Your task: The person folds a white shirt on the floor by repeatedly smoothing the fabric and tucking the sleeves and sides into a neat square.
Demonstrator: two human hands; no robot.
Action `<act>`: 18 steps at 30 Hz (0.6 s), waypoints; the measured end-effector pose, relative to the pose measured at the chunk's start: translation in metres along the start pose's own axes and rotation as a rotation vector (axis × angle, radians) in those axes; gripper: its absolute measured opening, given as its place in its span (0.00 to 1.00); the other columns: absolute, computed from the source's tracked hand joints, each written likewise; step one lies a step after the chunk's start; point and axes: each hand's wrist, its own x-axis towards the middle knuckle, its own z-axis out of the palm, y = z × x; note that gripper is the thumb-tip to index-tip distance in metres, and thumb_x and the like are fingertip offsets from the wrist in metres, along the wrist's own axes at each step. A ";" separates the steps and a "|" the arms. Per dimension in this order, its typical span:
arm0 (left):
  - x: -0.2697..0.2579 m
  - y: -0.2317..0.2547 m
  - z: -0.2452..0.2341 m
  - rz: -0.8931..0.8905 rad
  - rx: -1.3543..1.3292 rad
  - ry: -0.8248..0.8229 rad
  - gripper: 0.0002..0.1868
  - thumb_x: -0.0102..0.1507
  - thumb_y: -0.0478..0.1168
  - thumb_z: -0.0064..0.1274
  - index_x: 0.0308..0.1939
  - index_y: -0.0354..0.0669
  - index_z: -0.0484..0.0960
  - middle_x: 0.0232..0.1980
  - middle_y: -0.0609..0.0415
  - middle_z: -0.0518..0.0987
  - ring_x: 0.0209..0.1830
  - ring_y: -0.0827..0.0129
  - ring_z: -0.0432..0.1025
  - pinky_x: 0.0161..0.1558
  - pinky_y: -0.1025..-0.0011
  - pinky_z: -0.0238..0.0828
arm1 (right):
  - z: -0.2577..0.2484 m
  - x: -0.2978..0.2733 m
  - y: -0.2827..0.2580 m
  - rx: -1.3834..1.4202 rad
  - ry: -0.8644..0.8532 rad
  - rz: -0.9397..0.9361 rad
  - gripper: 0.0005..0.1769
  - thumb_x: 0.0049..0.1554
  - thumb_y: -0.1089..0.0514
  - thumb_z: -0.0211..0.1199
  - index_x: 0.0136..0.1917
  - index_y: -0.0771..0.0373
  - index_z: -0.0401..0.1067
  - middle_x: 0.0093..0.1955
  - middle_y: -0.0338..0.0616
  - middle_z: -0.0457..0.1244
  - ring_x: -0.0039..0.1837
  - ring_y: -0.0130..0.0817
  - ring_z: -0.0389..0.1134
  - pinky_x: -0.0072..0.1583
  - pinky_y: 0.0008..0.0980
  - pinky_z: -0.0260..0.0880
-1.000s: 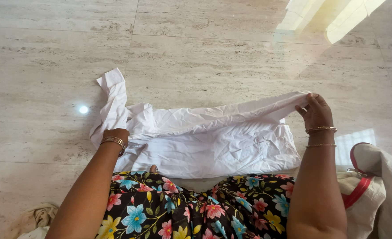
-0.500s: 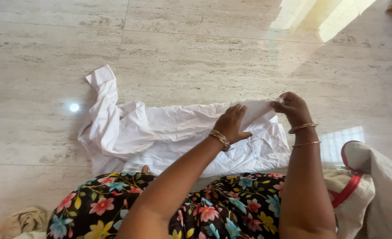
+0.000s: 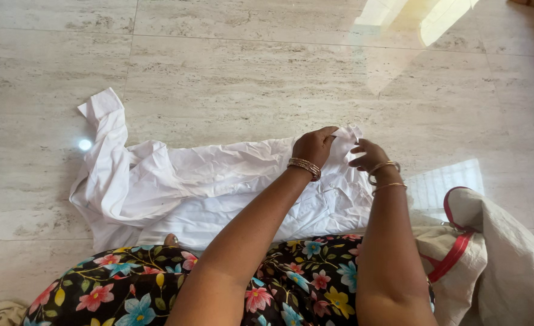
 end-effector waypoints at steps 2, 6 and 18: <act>-0.001 0.002 -0.001 0.027 -0.004 0.014 0.14 0.65 0.44 0.54 0.54 0.56 0.85 0.43 0.48 0.86 0.41 0.56 0.81 0.44 0.61 0.78 | 0.024 0.018 0.004 -0.151 0.010 0.142 0.40 0.50 0.62 0.77 0.71 0.70 0.62 0.48 0.52 0.71 0.42 0.39 0.71 0.45 0.37 0.74; -0.008 0.003 -0.006 0.020 0.013 -0.021 0.14 0.65 0.43 0.54 0.54 0.57 0.85 0.40 0.48 0.86 0.39 0.57 0.81 0.42 0.61 0.78 | 0.030 0.035 0.023 0.219 0.184 0.180 0.20 0.59 0.58 0.66 0.62 0.72 0.74 0.42 0.50 0.67 0.37 0.35 0.69 0.40 0.37 0.76; -0.011 -0.005 -0.004 0.065 0.031 0.029 0.14 0.65 0.42 0.53 0.53 0.56 0.85 0.39 0.47 0.85 0.39 0.55 0.80 0.41 0.59 0.77 | 0.031 0.054 0.047 0.278 -0.061 -0.124 0.17 0.52 0.68 0.67 0.55 0.68 0.73 0.45 0.47 0.71 0.43 0.32 0.74 0.48 0.32 0.78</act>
